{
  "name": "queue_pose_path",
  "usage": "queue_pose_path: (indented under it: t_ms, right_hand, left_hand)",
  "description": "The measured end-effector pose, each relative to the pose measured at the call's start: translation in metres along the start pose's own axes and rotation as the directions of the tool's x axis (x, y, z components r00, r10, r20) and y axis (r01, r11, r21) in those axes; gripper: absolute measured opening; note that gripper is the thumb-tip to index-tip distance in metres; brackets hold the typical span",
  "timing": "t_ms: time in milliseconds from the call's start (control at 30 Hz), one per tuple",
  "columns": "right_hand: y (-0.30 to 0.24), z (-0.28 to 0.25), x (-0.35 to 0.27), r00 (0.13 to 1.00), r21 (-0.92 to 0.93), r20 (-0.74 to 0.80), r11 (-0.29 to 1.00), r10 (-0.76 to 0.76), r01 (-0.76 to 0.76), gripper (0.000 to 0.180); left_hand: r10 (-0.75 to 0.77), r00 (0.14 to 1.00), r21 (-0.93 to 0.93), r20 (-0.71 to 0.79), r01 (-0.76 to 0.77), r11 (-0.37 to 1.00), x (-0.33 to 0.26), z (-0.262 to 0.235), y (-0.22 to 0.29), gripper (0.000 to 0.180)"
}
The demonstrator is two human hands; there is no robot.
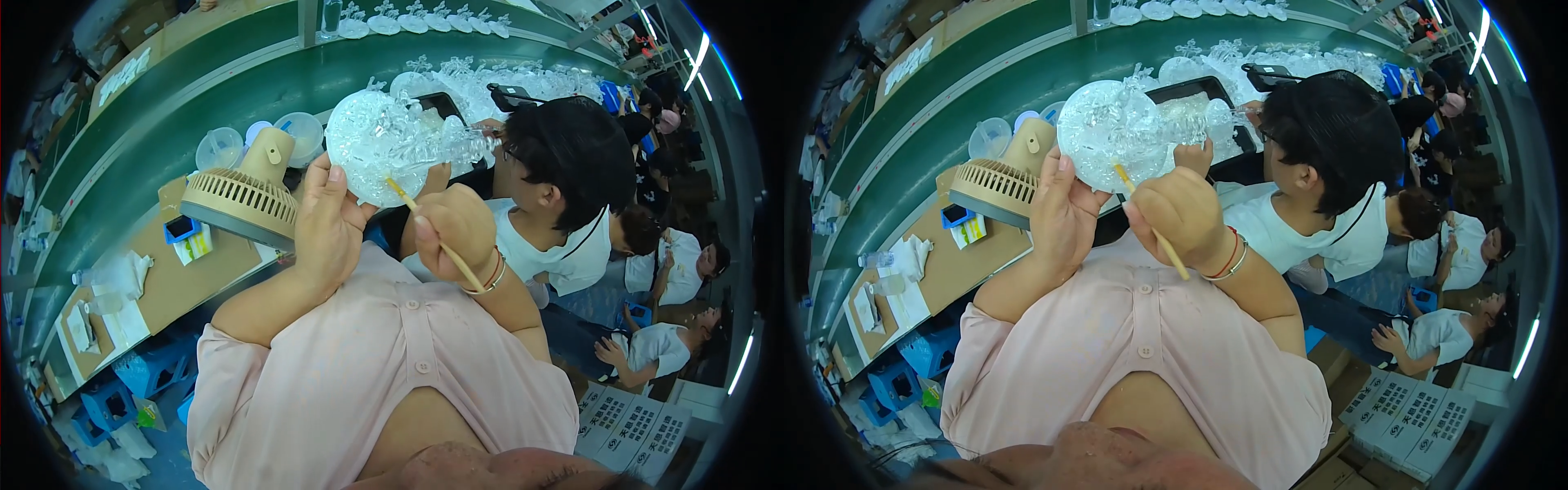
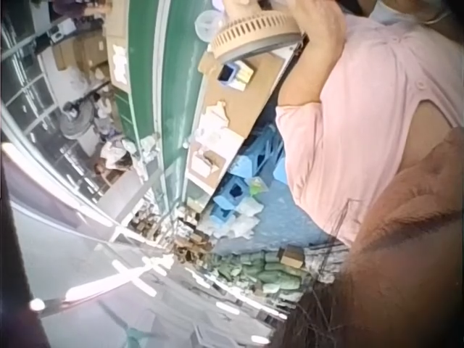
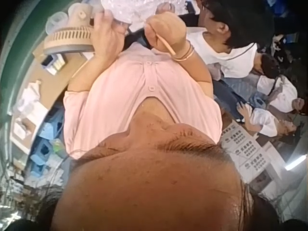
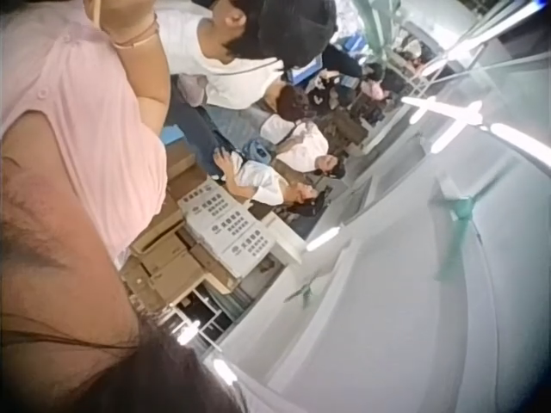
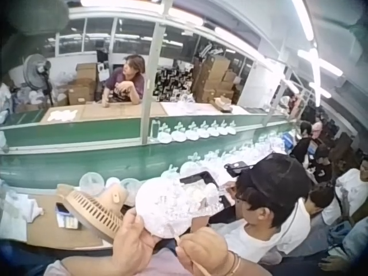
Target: Assembling a decorative crystal lamp component by gluing small crystalline pieces onto a circular base.
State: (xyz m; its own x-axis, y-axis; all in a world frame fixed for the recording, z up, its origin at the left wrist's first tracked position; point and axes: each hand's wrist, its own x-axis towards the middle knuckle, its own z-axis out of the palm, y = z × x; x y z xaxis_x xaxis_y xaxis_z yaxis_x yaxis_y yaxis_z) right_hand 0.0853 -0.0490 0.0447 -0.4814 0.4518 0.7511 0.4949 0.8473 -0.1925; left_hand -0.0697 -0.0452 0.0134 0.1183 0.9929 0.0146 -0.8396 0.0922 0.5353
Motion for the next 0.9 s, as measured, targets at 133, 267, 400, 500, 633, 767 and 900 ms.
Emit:
queue_pose_path:
  t_ms: [133, 267, 400, 500, 633, 767, 900]
  right_hand:
    - [0.0, -0.001, 0.0, 1.0, 0.034, 0.001, 0.999, 0.017, -0.017, 0.001]
    - [0.003, -0.001, 0.003, 0.998, 0.038, -0.042, 0.998, 0.05, -0.048, 0.001]
    - [0.005, 0.002, 0.003, 0.995, 0.045, -0.055, 0.996, 0.079, -0.077, 0.004]
    - [0.008, 0.0, 0.001, 0.991, 0.1, -0.069, 0.989, 0.118, -0.11, 0.005]
    - [0.011, -0.002, 0.002, 0.996, 0.076, -0.046, 0.994, 0.077, -0.074, 0.006]
    - [0.016, -0.004, 0.0, 0.992, 0.154, -0.056, 0.982, 0.115, -0.106, 0.008]
    - [0.013, -0.009, -0.005, 0.957, 0.161, -0.097, 0.953, 0.274, -0.257, 0.007]
  left_hand:
    - [0.035, 0.999, 0.02, 0.003, -0.035, 0.999, 0.001, -0.003, -0.003, 0.031]
    - [0.05, 0.999, 0.044, 0.013, -0.05, 0.998, 0.002, -0.002, -0.006, 0.031]
    - [0.05, 0.999, 0.058, 0.017, -0.051, 0.997, 0.003, -0.002, -0.007, 0.031]
    - [0.058, 0.998, 0.056, 0.015, -0.059, 0.997, 0.004, -0.001, -0.006, 0.031]
    - [0.019, 1.0, 0.033, 0.008, -0.019, 0.999, 0.006, -0.003, -0.004, 0.032]
    - [0.016, 1.0, -0.013, 0.009, -0.015, 1.0, 0.009, -0.004, -0.001, 0.033]
    - [0.011, 1.0, -0.011, -0.001, -0.011, 1.0, 0.009, 0.001, 0.002, 0.034]
